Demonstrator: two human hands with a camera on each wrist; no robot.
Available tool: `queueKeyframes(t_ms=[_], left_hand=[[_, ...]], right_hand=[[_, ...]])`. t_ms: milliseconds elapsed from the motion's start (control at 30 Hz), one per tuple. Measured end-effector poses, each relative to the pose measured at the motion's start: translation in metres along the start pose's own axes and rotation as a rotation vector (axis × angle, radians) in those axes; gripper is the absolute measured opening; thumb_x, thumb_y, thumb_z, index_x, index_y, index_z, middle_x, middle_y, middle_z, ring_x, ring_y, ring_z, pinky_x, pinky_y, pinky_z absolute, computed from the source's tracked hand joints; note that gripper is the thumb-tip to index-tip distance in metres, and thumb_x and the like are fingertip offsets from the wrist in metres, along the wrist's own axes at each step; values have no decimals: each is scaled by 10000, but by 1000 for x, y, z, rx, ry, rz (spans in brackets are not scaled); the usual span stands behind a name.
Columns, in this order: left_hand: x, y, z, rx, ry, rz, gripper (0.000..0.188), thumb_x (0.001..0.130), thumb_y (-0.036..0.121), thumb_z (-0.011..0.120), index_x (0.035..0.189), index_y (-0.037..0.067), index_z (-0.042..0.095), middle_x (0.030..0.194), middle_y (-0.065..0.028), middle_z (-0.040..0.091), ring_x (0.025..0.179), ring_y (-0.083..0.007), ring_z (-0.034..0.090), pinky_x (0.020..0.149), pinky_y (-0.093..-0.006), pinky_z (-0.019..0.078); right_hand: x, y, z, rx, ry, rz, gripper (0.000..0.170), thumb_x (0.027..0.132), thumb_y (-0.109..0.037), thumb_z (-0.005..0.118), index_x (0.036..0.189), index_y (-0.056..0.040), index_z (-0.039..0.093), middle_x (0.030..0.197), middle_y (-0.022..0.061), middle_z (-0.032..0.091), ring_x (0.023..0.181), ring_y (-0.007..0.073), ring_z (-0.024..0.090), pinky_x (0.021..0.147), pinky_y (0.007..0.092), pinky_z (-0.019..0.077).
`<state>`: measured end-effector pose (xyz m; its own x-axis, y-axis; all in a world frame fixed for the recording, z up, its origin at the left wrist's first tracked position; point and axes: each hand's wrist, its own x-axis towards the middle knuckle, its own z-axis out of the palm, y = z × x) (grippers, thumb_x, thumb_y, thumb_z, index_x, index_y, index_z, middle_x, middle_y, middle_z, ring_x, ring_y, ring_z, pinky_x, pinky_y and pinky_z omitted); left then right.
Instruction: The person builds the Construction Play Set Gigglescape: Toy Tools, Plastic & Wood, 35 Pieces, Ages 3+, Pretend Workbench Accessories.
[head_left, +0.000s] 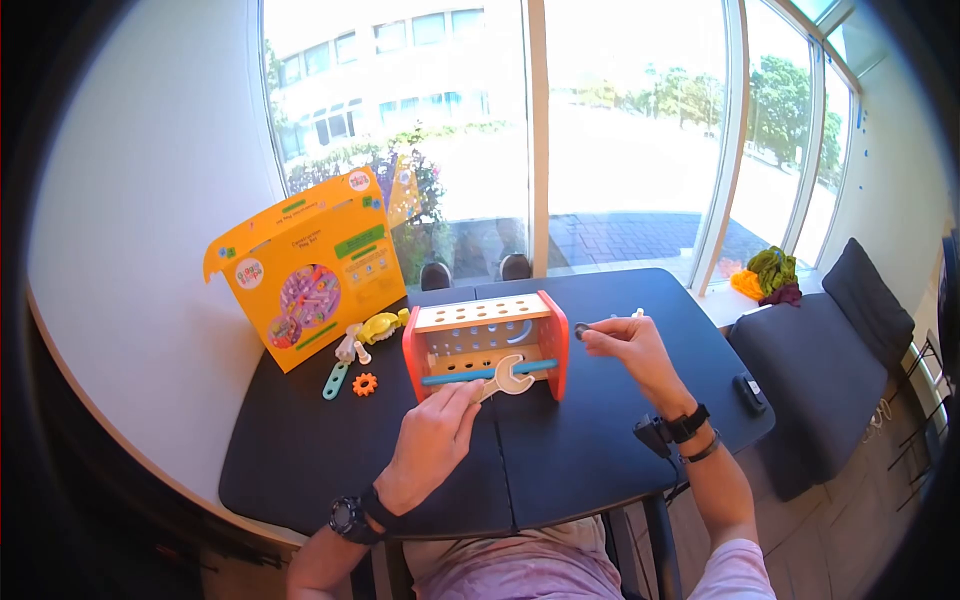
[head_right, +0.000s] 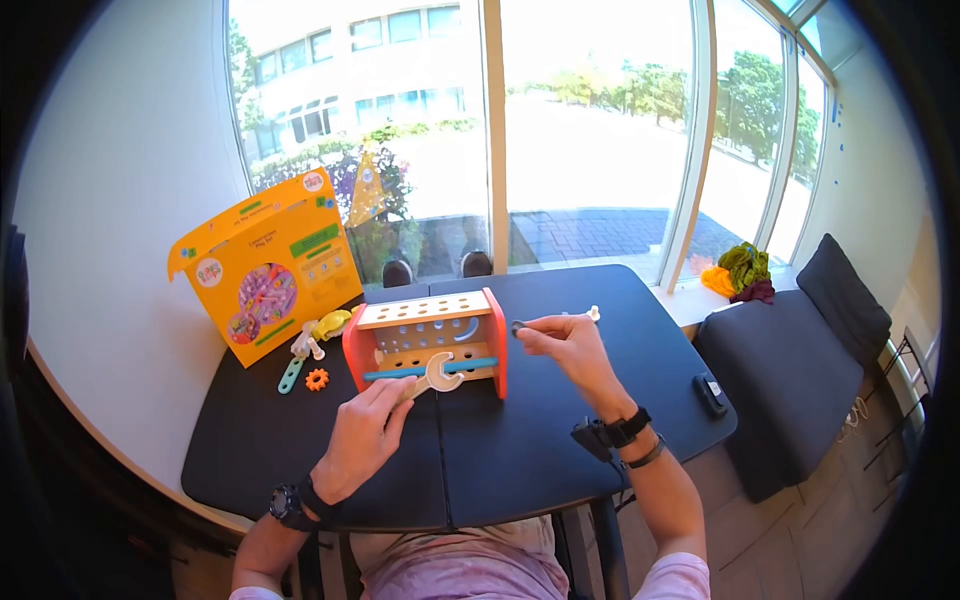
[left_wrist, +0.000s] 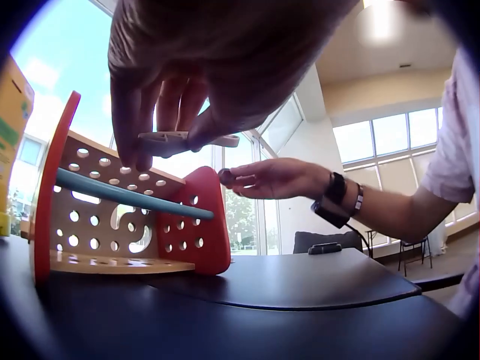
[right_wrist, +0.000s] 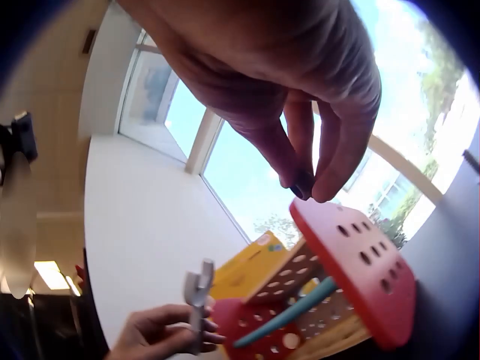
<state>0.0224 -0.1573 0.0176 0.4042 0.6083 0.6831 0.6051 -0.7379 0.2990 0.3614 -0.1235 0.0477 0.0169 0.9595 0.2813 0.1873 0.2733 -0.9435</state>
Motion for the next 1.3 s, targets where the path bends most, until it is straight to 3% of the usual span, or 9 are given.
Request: queueKeyframes(t_ms=[133, 267, 767, 1300], left_hand=[[3, 11, -4, 65, 37, 37, 316, 1010, 46, 731, 1324, 14, 725, 1173, -164, 762, 1034, -387, 759, 869, -456, 634], [3, 13, -5, 120, 80, 74, 345, 1000, 45, 748, 1342, 18, 725, 1173, -155, 762, 1022, -370, 762, 865, -444, 635], [4, 4, -14, 153, 39, 155, 418, 964, 28, 774, 1379, 37, 726, 1131, -136, 756, 1002, -337, 759, 846, -421, 631], [3, 23, -11, -18, -12, 64, 413, 996, 70, 771, 1401, 16, 708, 1179, -152, 768, 1013, -337, 773, 848, -405, 645]], right_hand=[[-17, -28, 24, 289, -213, 111, 314, 1052, -184, 789, 1245, 64, 793, 1110, 122, 816, 960, 145, 788, 884, 261, 650], [-23, -34, 42, 350, -301, 163, 310, 1073, -205, 768, 1238, 57, 792, 1092, 122, 813, 961, 145, 791, 889, 256, 655], [-21, -29, 45, 397, -404, 203, 323, 1089, -229, 750, 1238, 55, 784, 1109, 123, 805, 977, 164, 795, 913, 291, 662], [-31, -34, 55, 497, -381, 163, 339, 1132, -236, 676, 1278, 61, 752, 1186, 157, 795, 1081, 204, 782, 998, 375, 668]])
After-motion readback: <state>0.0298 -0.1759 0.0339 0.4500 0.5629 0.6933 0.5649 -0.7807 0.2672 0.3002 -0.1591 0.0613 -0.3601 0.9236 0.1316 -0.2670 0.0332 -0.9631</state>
